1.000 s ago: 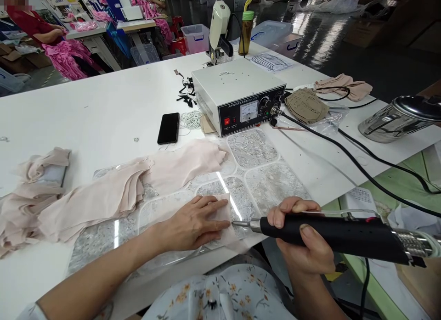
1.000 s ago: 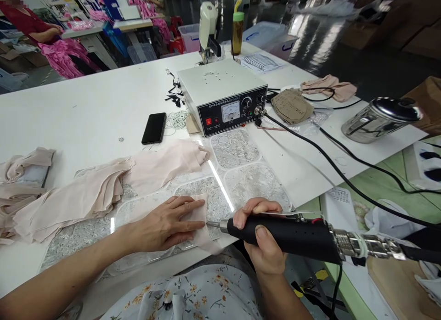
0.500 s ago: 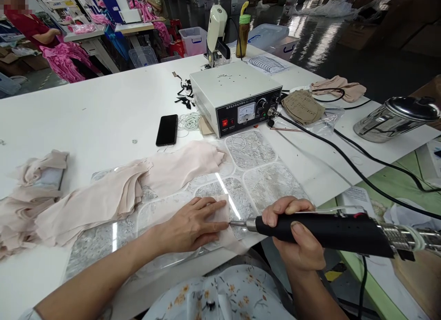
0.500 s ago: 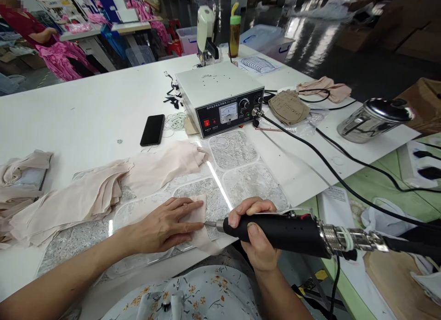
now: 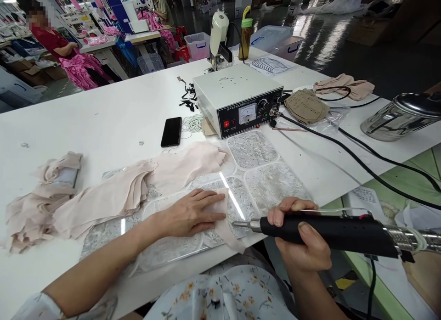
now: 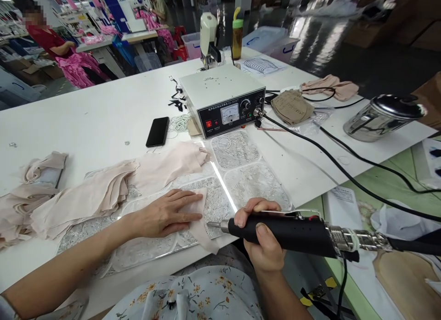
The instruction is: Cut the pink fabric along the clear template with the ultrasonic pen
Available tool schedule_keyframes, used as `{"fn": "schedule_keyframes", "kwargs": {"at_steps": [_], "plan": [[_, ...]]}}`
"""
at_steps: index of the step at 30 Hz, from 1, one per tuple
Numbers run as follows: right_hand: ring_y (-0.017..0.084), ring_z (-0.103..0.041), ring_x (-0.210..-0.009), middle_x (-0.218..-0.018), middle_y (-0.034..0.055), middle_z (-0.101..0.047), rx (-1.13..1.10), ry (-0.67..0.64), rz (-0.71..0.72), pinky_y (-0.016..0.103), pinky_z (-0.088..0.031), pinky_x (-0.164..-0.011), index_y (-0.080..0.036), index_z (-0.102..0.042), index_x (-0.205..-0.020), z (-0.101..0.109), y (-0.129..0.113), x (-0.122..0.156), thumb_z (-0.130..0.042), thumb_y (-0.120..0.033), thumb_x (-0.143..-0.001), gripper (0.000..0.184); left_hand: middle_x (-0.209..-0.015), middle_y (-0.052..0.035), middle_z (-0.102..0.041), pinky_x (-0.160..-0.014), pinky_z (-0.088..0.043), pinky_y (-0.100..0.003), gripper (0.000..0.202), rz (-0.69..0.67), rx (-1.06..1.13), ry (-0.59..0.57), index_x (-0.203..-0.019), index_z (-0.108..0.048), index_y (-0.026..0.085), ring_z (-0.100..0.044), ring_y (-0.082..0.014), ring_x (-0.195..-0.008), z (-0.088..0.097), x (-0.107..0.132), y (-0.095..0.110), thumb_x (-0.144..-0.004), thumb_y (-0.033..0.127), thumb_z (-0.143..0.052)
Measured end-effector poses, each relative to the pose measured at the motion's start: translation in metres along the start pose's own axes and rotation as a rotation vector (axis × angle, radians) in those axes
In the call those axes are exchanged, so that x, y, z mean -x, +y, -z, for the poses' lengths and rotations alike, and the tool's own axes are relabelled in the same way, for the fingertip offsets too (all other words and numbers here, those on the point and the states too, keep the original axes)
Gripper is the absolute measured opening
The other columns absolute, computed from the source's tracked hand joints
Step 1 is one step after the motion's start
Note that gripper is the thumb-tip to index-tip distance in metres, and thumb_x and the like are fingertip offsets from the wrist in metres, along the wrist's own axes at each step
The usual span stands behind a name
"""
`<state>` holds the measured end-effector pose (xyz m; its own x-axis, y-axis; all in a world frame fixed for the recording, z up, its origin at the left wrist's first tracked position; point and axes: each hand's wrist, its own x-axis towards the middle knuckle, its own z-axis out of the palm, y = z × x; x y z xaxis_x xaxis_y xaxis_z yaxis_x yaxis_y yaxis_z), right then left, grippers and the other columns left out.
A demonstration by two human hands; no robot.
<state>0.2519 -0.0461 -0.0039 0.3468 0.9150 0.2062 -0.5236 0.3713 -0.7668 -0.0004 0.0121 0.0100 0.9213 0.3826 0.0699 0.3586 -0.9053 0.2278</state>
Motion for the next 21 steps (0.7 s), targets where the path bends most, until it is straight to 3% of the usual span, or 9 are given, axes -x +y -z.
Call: {"fn": "schedule_keyframes", "kwargs": {"at_steps": [10,16,21], "plan": [[0.009,-0.053,-0.051,-0.078,0.0008,-0.054,-0.026,-0.008,0.034,0.029,-0.046,-0.05,-0.019,-0.061,-0.082,-0.005,0.008,-0.004,-0.057,-0.027,-0.071,0.014,-0.131,-0.0121,-0.06,-0.105,-0.039,-0.042,0.03,0.054,-0.022,0.182,-0.127,-0.057,0.013,-0.054,-0.0248,-0.122,-0.009,0.005,0.028,-0.101,0.025,-0.044],[0.009,-0.054,-0.05,-0.079,0.0005,-0.054,-0.032,-0.047,0.004,0.03,-0.048,-0.051,-0.02,-0.062,-0.082,-0.005,0.009,-0.005,-0.057,-0.026,-0.072,0.013,-0.128,-0.0108,-0.062,-0.106,-0.038,-0.042,0.03,0.088,-0.018,0.195,-0.127,-0.057,0.014,-0.054,-0.0239,-0.122,-0.013,0.006,0.036,-0.102,0.025,-0.045],[0.01,-0.053,-0.051,-0.079,0.0008,-0.054,-0.015,-0.072,-0.009,0.029,-0.048,-0.051,-0.02,-0.062,-0.081,-0.006,0.007,-0.005,-0.057,-0.027,-0.073,0.012,-0.132,-0.0128,-0.059,-0.105,-0.041,-0.043,0.028,0.077,-0.058,0.203,-0.124,-0.059,0.014,-0.052,-0.025,-0.125,-0.017,0.013,0.03,-0.101,0.019,-0.044]]}}
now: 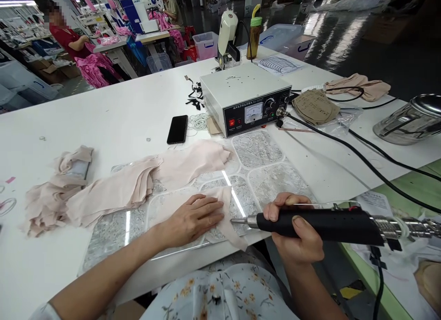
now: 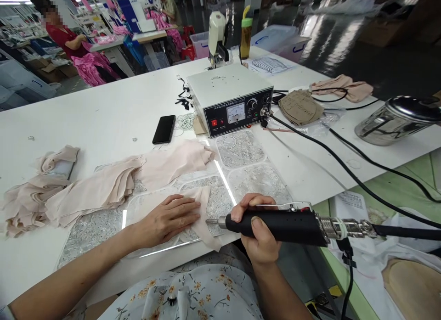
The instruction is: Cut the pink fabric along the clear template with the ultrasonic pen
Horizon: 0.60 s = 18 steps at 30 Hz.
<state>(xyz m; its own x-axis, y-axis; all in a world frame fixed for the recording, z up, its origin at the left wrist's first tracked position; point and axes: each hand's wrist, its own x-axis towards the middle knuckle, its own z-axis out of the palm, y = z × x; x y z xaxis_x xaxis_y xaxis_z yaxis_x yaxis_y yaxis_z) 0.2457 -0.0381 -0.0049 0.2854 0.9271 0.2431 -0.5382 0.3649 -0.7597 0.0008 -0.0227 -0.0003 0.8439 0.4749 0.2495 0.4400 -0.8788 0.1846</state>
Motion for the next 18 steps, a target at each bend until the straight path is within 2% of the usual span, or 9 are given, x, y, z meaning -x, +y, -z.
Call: {"fn": "schedule_keyframes", "kwargs": {"at_steps": [5,10,14,18], "plan": [[0.009,-0.052,-0.05,-0.079,0.0008,-0.054,0.005,0.022,-0.009,0.029,-0.047,-0.049,-0.02,-0.062,-0.081,-0.001,0.004,-0.001,-0.055,-0.027,-0.071,0.014,-0.135,-0.0159,-0.056,-0.1,-0.047,-0.043,0.029,0.002,-0.014,-0.017,-0.125,-0.059,0.015,-0.052,-0.0265,-0.125,0.002,0.004,-0.016,-0.101,0.016,-0.042],[0.01,-0.052,-0.049,-0.077,0.0001,-0.055,-0.004,0.042,-0.014,0.029,-0.045,-0.049,-0.02,-0.062,-0.08,-0.003,0.008,-0.006,-0.054,-0.027,-0.069,0.016,-0.129,-0.016,-0.059,-0.095,-0.051,-0.04,0.027,0.041,-0.005,0.044,-0.122,-0.059,0.016,-0.056,-0.0245,-0.12,0.003,0.002,-0.025,-0.101,0.018,-0.044],[0.01,-0.052,-0.049,-0.075,0.0009,-0.056,-0.007,0.046,-0.038,0.03,-0.044,-0.049,-0.019,-0.062,-0.079,-0.005,0.008,-0.007,-0.052,-0.025,-0.066,0.018,-0.127,-0.0169,-0.061,-0.096,-0.05,-0.041,0.023,0.044,-0.031,0.097,-0.116,-0.062,0.013,-0.058,-0.0248,-0.117,0.001,0.003,-0.021,-0.099,0.016,-0.046],[0.01,-0.05,-0.048,-0.074,0.0007,-0.055,0.002,0.061,-0.057,0.029,-0.043,-0.048,-0.018,-0.061,-0.077,-0.005,0.006,-0.005,-0.052,-0.024,-0.064,0.017,-0.127,-0.0154,-0.062,-0.098,-0.048,-0.04,0.026,-0.009,-0.073,0.101,-0.117,-0.061,0.011,-0.057,-0.0235,-0.12,-0.002,0.005,-0.008,-0.098,0.01,-0.044]]}}
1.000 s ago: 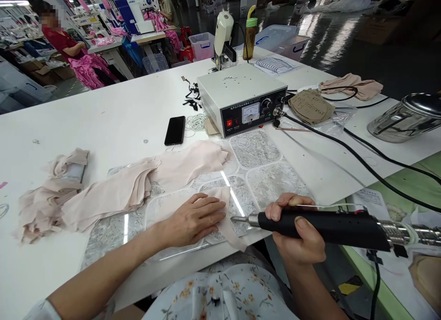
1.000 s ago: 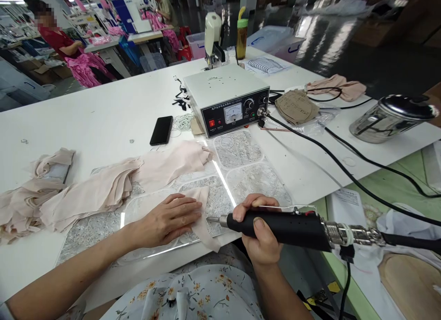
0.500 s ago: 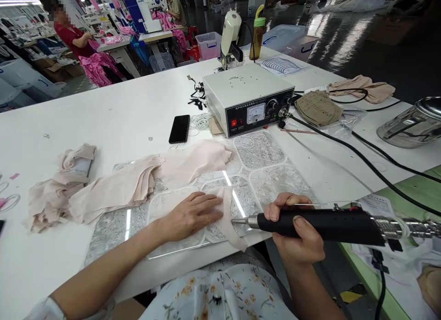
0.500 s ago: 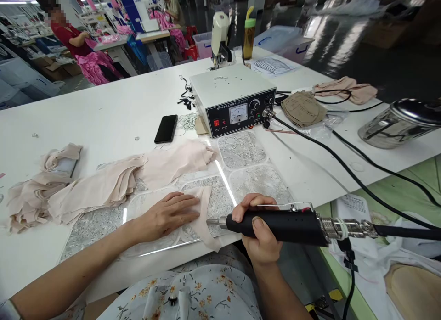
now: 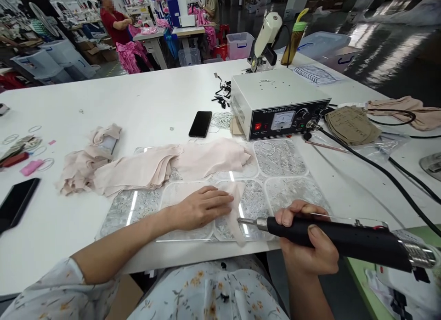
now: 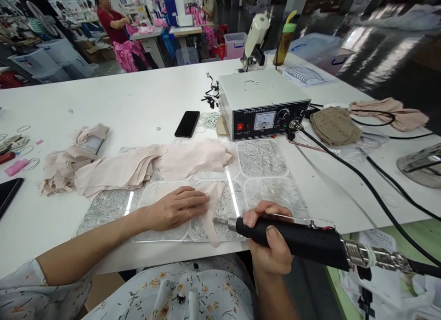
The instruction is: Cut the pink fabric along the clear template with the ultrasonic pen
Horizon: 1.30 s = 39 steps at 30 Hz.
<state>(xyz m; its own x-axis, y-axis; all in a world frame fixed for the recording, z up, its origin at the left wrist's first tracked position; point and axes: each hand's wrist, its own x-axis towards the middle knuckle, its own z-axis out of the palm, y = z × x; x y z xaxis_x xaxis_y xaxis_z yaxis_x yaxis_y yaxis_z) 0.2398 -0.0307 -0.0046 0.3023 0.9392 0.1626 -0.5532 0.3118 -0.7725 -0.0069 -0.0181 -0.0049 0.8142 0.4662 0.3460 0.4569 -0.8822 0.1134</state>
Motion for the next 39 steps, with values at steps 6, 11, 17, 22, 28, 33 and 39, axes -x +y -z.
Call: {"fn": "schedule_keyframes", "kwargs": {"at_steps": [6,11,17,22,28,33,39], "plan": [[0.01,-0.05,-0.048,-0.075,0.0002,-0.054,0.021,-0.006,0.01,0.029,-0.043,-0.048,-0.019,-0.061,-0.078,0.001,-0.001,-0.001,-0.051,-0.024,-0.065,0.017,-0.128,-0.0135,-0.062,-0.101,-0.047,-0.04,0.027,0.01,-0.022,-0.021,-0.118,-0.062,0.011,-0.057,-0.0232,-0.121,-0.002,0.005,0.007,-0.1,0.012,-0.042],[0.01,-0.051,-0.049,-0.076,0.0002,-0.054,0.012,-0.018,0.017,0.03,-0.043,-0.048,-0.02,-0.061,-0.079,0.001,0.002,-0.003,-0.052,-0.025,-0.066,0.016,-0.128,-0.014,-0.062,-0.104,-0.045,-0.04,0.028,0.025,-0.008,-0.029,-0.123,-0.059,0.011,-0.055,-0.0234,-0.124,-0.001,0.009,0.008,-0.099,0.011,-0.044],[0.009,-0.051,-0.048,-0.077,-0.0001,-0.054,-0.023,-0.029,0.013,0.03,-0.045,-0.049,-0.02,-0.062,-0.08,-0.002,0.004,-0.002,-0.053,-0.026,-0.068,0.016,-0.125,-0.014,-0.064,-0.103,-0.046,-0.04,0.03,0.018,-0.006,-0.028,-0.126,-0.056,0.011,-0.056,-0.0235,-0.122,0.002,0.008,0.01,-0.099,0.01,-0.042],[0.009,-0.053,-0.05,-0.079,0.0002,-0.054,-0.018,-0.063,0.002,0.03,-0.046,-0.05,-0.02,-0.062,-0.081,-0.001,0.003,-0.001,-0.054,-0.026,-0.069,0.016,-0.123,-0.0138,-0.065,-0.105,-0.045,-0.04,0.029,-0.003,-0.014,-0.038,-0.125,-0.056,0.009,-0.057,-0.0238,-0.121,0.004,0.006,0.014,-0.099,0.012,-0.042],[0.01,-0.051,-0.048,-0.079,0.0002,-0.054,-0.001,-0.051,0.014,0.031,-0.046,-0.049,-0.021,-0.061,-0.082,-0.001,0.003,-0.002,-0.054,-0.028,-0.07,0.016,-0.132,-0.013,-0.06,-0.113,-0.039,-0.043,0.032,-0.028,0.004,-0.09,-0.129,-0.054,0.01,-0.05,-0.0245,-0.13,0.0,0.003,0.021,-0.1,0.014,-0.04],[0.01,-0.053,-0.049,-0.079,0.0004,-0.054,0.016,-0.052,-0.001,0.031,-0.048,-0.051,-0.02,-0.06,-0.08,-0.002,0.001,-0.002,-0.055,-0.028,-0.069,0.014,-0.13,-0.0137,-0.061,-0.113,-0.039,-0.045,0.033,-0.01,0.014,-0.118,-0.131,-0.052,0.009,-0.05,-0.0252,-0.129,-0.002,0.002,0.022,-0.1,0.016,-0.041],[0.01,-0.053,-0.049,-0.081,0.0004,-0.054,0.054,-0.074,0.001,0.032,-0.049,-0.051,-0.021,-0.058,-0.081,0.0,0.0,-0.001,-0.057,-0.032,-0.071,0.014,-0.124,-0.015,-0.062,-0.109,-0.045,-0.042,0.033,0.016,0.05,-0.131,-0.132,-0.052,0.011,-0.053,-0.0254,-0.127,0.0,-0.001,0.022,-0.1,0.017,-0.043]]}}
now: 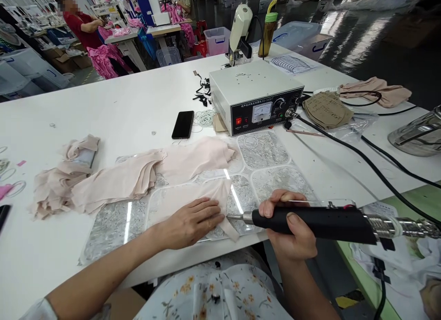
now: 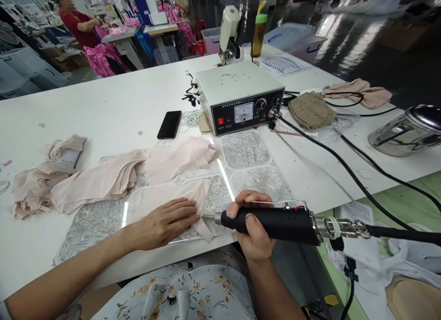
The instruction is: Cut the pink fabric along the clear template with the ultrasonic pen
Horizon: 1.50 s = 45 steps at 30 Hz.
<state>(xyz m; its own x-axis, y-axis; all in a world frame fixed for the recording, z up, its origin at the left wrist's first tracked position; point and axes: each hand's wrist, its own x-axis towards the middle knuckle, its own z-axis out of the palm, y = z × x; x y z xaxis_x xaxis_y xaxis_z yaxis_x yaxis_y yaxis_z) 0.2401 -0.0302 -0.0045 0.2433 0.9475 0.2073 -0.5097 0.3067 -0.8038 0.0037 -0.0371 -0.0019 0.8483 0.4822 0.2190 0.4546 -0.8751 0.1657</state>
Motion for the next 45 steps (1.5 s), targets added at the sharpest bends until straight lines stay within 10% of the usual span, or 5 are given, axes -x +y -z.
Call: {"fn": "schedule_keyframes", "kwargs": {"at_steps": [45], "plan": [[0.011,-0.057,-0.055,-0.081,0.0015,-0.057,-0.031,-0.034,0.013,0.031,-0.049,-0.054,-0.02,-0.063,-0.086,0.005,-0.002,0.003,-0.058,-0.025,-0.074,0.014,-0.128,-0.0133,-0.055,-0.112,-0.037,-0.049,0.034,0.115,0.082,-0.139,-0.129,-0.058,0.02,-0.044,-0.032,-0.133,0.007,0.0,0.011,-0.1,0.035,-0.047]]}}
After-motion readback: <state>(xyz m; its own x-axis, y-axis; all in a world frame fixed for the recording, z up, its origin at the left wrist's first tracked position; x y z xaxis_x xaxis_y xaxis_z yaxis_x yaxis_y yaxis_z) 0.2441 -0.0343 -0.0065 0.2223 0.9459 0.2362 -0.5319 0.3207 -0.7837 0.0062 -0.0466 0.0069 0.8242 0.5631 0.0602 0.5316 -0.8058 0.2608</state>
